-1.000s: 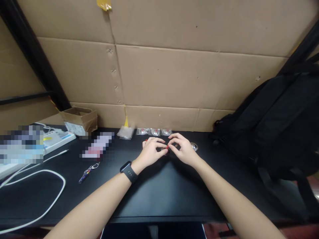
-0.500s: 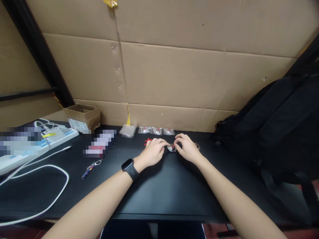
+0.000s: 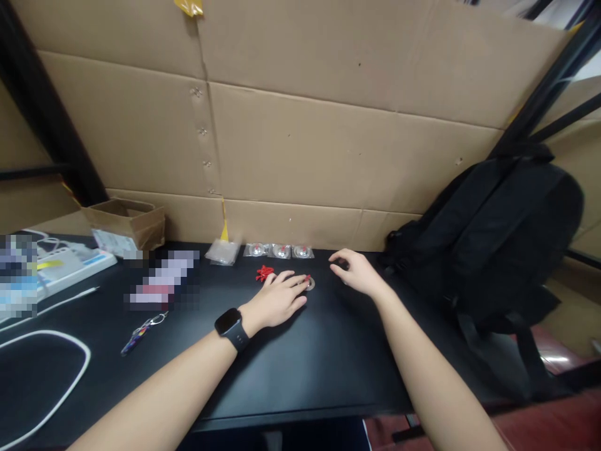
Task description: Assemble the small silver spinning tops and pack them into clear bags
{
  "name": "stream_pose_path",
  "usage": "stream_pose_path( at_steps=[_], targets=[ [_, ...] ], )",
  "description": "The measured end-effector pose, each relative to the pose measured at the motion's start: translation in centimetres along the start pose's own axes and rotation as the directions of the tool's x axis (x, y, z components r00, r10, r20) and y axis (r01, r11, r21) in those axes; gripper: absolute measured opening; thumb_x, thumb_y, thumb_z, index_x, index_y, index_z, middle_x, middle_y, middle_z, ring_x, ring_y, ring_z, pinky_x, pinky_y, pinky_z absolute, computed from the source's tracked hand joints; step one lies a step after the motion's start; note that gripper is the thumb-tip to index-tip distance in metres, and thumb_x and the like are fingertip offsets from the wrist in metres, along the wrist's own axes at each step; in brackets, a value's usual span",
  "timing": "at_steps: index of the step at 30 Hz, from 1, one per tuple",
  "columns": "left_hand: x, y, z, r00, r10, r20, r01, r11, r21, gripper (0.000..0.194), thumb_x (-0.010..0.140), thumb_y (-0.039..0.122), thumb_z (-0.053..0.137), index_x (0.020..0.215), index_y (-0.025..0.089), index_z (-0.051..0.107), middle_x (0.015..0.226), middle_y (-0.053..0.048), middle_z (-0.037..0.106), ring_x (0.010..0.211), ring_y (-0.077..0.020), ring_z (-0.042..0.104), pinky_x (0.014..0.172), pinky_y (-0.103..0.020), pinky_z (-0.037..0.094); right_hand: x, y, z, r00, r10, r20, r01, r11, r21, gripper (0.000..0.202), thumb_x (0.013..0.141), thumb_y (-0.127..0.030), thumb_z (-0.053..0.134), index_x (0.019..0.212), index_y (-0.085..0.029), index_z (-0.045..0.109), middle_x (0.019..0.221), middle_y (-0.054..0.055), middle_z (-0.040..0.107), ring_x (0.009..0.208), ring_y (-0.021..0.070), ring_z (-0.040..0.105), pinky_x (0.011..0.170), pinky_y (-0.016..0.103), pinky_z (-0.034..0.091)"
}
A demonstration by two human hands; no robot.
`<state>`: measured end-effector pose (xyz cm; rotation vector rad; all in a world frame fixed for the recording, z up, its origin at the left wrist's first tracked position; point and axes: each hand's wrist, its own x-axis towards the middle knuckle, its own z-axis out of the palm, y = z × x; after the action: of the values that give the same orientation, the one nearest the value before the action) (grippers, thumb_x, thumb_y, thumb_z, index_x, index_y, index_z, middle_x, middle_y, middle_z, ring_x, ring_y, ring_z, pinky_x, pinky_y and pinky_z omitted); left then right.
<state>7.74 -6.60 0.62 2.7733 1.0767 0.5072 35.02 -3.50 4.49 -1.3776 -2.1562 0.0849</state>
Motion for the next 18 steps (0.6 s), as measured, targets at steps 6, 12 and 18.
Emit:
stream_pose_path(
  at_steps=[6,12,18],
  targets=[
    [0.1,-1.3,-2.3,0.989,-0.006,-0.151,0.013,0.999,0.042,0.033,0.1,0.038,0.046,0.129,0.036,0.062,0.138,-0.004,0.06,0.129,-0.0296,0.048,0.103,-0.05,0.038,-1.4,5.2,-3.3,0.954,0.162,0.253,-0.167,0.986,-0.003,0.051,0.067,-0.031,0.084,0.117,-0.025,0.072,0.117,0.006,0.073,0.1,0.0245,0.07,0.087,0.034,0.054],
    [-1.0,-7.8,-5.5,0.961,-0.153,-0.232,0.168,0.985,0.046,0.025,0.086,0.028,0.064,0.11,0.027,0.071,0.118,-0.007,0.069,0.113,-0.0281,0.06,0.098,-0.042,0.043,-1.3,5.6,-3.0,0.931,0.181,0.318,-0.203,0.979,0.036,0.052,0.064,-0.026,0.084,0.115,-0.024,0.074,0.109,0.005,0.077,0.094,0.0238,0.073,0.085,0.032,0.056],
    [-1.4,-9.2,-5.1,0.984,-0.132,-0.118,0.14,0.988,0.063,0.022,0.074,0.027,0.078,0.096,0.028,0.076,0.103,-0.005,0.069,0.104,-0.0275,0.06,0.091,-0.037,0.042,-1.2,5.8,-2.4,0.931,0.165,0.325,-0.198,0.978,0.071,0.046,0.066,-0.024,0.082,0.112,-0.022,0.074,0.104,0.006,0.078,0.087,0.0229,0.074,0.083,0.033,0.057]
  ],
)
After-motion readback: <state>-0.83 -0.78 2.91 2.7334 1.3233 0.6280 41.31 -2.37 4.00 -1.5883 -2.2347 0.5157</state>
